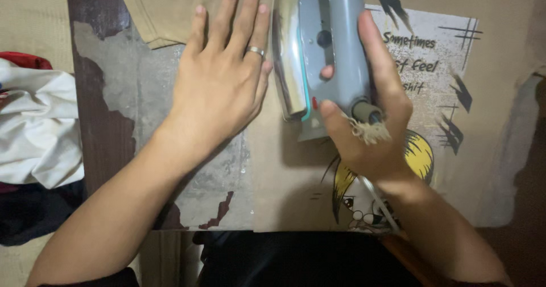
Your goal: The person irons a beige t-shirt with a graphic print on an ironing board. They use a handheld iron to smooth the fabric, moving it back and forth across the shirt while holding it flat with their other hand.
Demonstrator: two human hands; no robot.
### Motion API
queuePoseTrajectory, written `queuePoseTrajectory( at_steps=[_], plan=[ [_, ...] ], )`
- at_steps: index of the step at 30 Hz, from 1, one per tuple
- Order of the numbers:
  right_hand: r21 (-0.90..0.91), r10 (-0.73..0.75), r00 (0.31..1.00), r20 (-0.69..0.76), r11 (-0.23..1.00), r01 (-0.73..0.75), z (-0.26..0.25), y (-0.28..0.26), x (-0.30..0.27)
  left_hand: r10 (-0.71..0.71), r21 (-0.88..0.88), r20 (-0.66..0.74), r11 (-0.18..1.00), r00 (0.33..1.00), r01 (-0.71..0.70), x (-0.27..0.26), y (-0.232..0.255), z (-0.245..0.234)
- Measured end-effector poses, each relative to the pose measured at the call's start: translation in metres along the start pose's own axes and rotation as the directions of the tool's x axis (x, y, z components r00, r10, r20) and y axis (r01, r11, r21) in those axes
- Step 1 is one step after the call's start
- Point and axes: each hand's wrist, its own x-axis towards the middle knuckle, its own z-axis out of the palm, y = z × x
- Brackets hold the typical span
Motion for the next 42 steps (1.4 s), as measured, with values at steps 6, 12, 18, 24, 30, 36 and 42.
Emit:
queuePoseTrajectory(
  at_steps=[6, 12, 18, 24, 30, 36, 42],
  plan=[
    [0.037, 0.038, 0.999, -0.036, 0.999, -0.037, 0.009, 0.002, 0.002, 0.021, -0.009, -0.007, 1.0, 1.0, -0.021, -0.005, -0.002, -0.009],
    [0.069, 0.012, 1.0, 0.028, 0.998, -0.014, 0.013, -0.017, -0.008, 0.038, 0.08, 0.002, 0.996, 0.999, -0.038, -0.005, -0.003, -0.018],
    [0.097, 0.071, 0.997, 0.022, 0.993, -0.073, 0.015, -0.018, -0.004, 0.038, 0.072, -0.026, 0.997, 0.999, -0.036, -0.008, -0.005, -0.013],
    [0.007, -0.004, 1.0, 0.024, 1.0, 0.003, 0.017, -0.029, -0.007, 0.035, 0.049, -0.044, 0.998, 0.998, -0.033, -0.007, -0.004, -0.016],
    [0.05, 0.089, 0.996, -0.015, 0.995, -0.088, 0.02, -0.016, -0.004, 0.043, 0.086, 0.003, 0.995, 0.999, -0.043, -0.008, -0.005, -0.016],
    [0.159, 0.112, 0.993, 0.028, 0.981, -0.115, 0.023, -0.028, -0.014, 0.04, 0.114, 0.035, 0.993, 0.999, -0.043, -0.007, -0.005, -0.016],
    [0.0, -0.038, 0.999, 0.007, 0.999, 0.038, 0.025, -0.022, -0.006, 0.016, 0.059, -0.013, 0.998, 1.0, -0.015, -0.01, -0.004, -0.013]
  ],
)
